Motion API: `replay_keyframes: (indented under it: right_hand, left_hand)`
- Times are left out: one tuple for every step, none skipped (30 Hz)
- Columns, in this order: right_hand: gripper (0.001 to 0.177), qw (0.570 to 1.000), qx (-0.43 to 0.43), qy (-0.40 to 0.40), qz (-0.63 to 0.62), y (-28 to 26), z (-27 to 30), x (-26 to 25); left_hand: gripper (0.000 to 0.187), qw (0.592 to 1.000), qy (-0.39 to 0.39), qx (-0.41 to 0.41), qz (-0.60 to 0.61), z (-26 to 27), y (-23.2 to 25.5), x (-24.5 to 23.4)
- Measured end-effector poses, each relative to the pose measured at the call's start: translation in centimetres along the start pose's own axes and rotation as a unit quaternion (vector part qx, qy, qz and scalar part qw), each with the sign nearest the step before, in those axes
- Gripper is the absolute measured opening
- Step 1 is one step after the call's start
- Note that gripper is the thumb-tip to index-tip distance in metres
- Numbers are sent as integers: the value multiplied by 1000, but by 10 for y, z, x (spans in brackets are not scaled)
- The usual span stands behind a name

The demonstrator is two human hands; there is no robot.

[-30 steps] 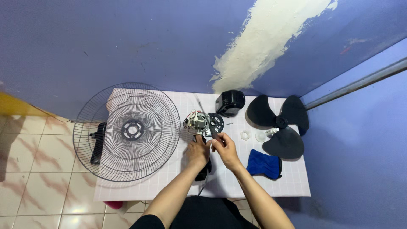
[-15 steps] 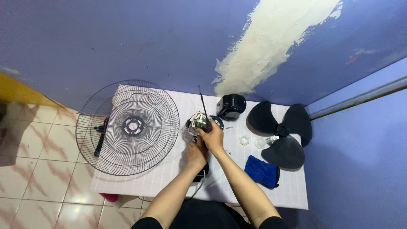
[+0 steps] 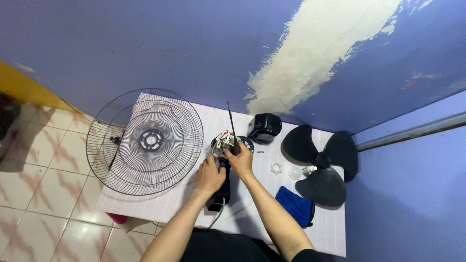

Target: The person disassembles an electric fan on a table. They remove the front grille, unscrew the motor housing, and separate the motor from its casing, leaving the components laid out on the table.

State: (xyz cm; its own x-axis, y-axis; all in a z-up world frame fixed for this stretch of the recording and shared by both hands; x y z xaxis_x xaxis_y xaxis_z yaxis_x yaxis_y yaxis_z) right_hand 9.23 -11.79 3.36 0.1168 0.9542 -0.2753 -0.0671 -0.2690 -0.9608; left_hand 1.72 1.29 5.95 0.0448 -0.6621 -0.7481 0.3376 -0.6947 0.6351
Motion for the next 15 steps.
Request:
replay_keyframes:
  right_hand:
    - [35,1000,5,-4,-4,1,0,1]
    - [35,1000,9,-8,-8,1,0,0]
    - [35,1000,13,-11,-12,0,0,0]
    - [36,1000,15,-8,-5,-1,1,-1]
    - [36,1000,17,-5,2,-2,3,-2]
    - [37,1000,16,0,9,-4,1,-2]
    - [37,1000,17,4,23,-6,-1,-3]
    - [38,999,21,9,36,-8,1,-4]
    - [38,998,25,14,50,-9,2,-5]
    - [39,999,13,19,37,-10,4,-6]
    - [40,999,0,25,24,-12,6,-6]
    - [41,999,-14,32,12,-13,6,-6]
    - [41,999,0,35,16,-13,7,-5]
    - [41,999,16,39,21,-12,8,-5]
    - [41,998,31,42,26,-11,9,-6]
  left_hand:
    - [49,998,51,36,24,-6,4,-7]
    - [43,991,103,73,47,-12,8,-14]
    - [42,988,102,104,55,-21,12,-18]
    - [41,984,99,135,63,-31,17,-21]
    - [40,979,95,167,71,-40,21,-25]
    - [45,978,71,187,63,-49,25,-28]
    - [51,976,47,207,55,-56,30,-30]
    - [57,973,21,227,46,-60,32,-32]
    - [59,971,-3,238,35,-67,34,-35]
    - [60,967,-29,251,24,-73,36,-38]
    - [62,963,-55,264,12,-75,36,-40]
    - [60,960,-63,273,4,-77,37,-41]
    - [57,957,-70,282,-4,-79,38,-42]
    - [55,953,-79,292,-10,-81,39,-41]
    - [51,950,-83,302,-19,-82,39,-41]
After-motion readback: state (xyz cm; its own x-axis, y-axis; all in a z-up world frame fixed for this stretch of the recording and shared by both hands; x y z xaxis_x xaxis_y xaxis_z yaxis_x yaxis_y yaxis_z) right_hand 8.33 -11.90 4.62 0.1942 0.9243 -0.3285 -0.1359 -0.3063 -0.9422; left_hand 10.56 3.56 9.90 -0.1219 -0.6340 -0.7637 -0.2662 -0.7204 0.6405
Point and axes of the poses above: each hand's wrist, its own z-axis away from the middle knuckle, its own x-axis out of the palm, y = z × x, the point moved 3 cm from there along -z, towards the middle knuckle, and after that the axes turned 6 degrees about y, right-handed, at the moved point
